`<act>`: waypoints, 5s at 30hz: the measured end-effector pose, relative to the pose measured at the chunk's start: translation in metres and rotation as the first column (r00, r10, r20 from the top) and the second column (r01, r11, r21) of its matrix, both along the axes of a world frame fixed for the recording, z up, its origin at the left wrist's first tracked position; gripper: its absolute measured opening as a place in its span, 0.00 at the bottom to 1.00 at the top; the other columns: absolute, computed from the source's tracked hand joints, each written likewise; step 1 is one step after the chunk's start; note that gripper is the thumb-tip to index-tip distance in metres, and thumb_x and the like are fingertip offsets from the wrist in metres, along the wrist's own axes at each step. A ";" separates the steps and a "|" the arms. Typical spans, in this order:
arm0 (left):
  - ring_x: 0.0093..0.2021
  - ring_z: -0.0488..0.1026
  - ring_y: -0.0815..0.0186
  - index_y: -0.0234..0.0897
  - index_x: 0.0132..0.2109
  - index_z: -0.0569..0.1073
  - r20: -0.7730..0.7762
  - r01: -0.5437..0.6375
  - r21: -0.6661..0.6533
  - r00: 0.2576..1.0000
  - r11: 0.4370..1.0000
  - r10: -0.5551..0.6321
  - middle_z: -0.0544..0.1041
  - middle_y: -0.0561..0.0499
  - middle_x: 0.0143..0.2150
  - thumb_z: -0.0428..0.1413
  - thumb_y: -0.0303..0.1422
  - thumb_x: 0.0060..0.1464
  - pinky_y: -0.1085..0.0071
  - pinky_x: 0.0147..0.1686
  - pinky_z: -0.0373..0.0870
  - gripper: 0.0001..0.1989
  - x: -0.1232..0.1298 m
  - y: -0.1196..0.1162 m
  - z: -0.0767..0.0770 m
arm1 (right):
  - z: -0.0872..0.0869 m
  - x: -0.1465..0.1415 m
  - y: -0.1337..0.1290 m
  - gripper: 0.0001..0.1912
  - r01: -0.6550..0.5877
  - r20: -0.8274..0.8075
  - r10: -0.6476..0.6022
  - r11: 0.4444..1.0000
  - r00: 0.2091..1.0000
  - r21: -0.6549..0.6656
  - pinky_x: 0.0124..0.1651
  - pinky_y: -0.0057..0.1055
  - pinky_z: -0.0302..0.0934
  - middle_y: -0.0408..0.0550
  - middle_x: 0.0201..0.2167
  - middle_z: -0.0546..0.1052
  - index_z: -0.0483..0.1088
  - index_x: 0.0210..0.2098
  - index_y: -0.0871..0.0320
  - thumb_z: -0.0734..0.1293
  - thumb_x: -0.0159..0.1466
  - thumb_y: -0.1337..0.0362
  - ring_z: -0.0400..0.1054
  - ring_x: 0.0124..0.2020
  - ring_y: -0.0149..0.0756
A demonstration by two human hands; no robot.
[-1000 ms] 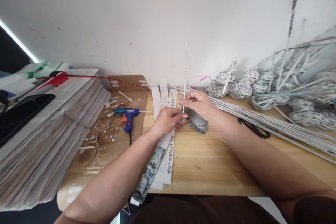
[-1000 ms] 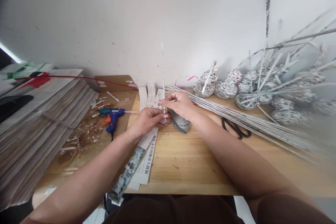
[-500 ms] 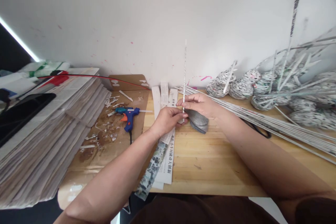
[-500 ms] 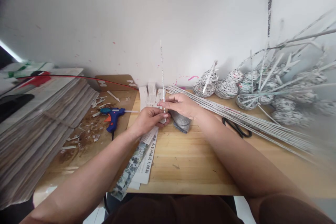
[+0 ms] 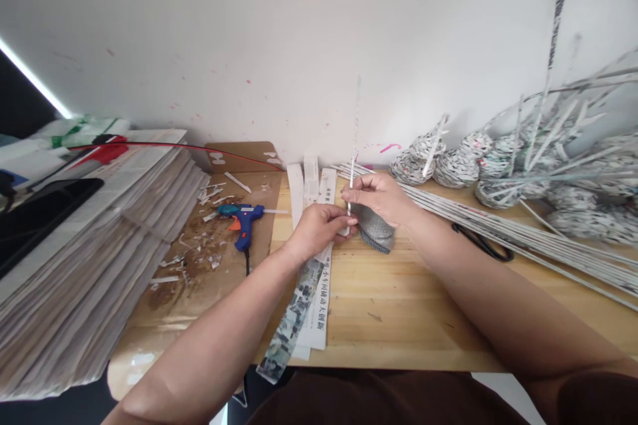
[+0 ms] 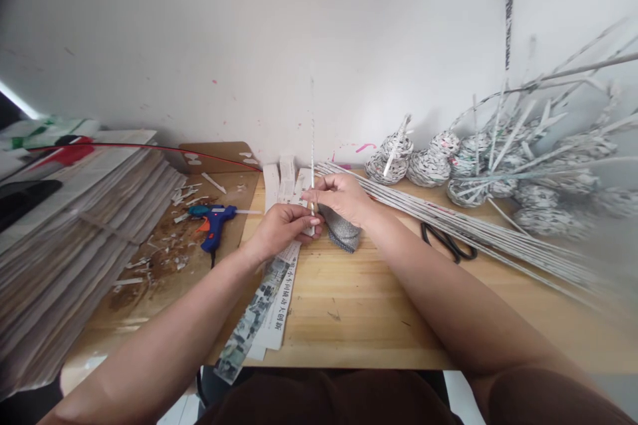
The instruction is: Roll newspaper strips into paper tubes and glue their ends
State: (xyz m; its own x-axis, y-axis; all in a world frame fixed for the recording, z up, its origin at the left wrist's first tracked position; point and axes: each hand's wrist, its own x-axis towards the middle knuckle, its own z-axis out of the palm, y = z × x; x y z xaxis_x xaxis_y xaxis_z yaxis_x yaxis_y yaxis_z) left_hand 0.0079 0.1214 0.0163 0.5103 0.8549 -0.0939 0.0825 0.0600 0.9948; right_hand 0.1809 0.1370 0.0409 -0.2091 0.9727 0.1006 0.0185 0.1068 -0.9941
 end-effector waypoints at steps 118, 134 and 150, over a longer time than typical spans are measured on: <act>0.30 0.74 0.67 0.33 0.33 0.79 -0.087 0.291 0.028 0.954 0.956 -0.287 0.77 0.48 0.29 0.64 0.44 0.46 0.72 0.29 0.74 0.16 -0.001 -0.015 0.012 | 0.011 0.020 -0.057 0.17 0.041 0.221 -0.057 0.996 0.974 0.077 0.26 0.27 0.53 0.44 0.26 0.73 0.76 0.30 0.59 0.70 0.57 0.49 0.59 0.23 0.28; 0.31 0.74 0.66 0.31 0.37 0.80 -0.089 0.325 0.008 0.942 0.946 -0.323 0.78 0.46 0.30 0.63 0.45 0.47 0.71 0.31 0.74 0.19 0.000 -0.018 0.015 | 0.012 0.015 -0.059 0.17 0.201 0.116 -0.220 0.967 0.969 0.153 0.28 0.27 0.53 0.40 0.21 0.69 0.71 0.23 0.60 0.74 0.53 0.52 0.58 0.23 0.27; 0.32 0.75 0.67 0.31 0.39 0.80 -0.100 0.348 0.020 0.933 0.937 -0.345 0.78 0.46 0.32 0.62 0.43 0.50 0.72 0.31 0.75 0.18 -0.001 -0.017 0.013 | 0.015 0.017 -0.060 0.17 0.122 0.137 -0.136 0.987 0.981 0.102 0.28 0.28 0.56 0.42 0.23 0.71 0.73 0.25 0.59 0.74 0.52 0.51 0.62 0.24 0.29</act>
State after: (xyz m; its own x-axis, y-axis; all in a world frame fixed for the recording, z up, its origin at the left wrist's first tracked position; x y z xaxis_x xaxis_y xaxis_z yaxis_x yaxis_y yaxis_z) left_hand 0.0065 0.1045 0.0294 0.7658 0.6303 -0.1276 0.1846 -0.0254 0.9825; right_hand 0.1982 0.0771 0.0556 -0.1011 0.9804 0.1693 0.1794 0.1854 -0.9662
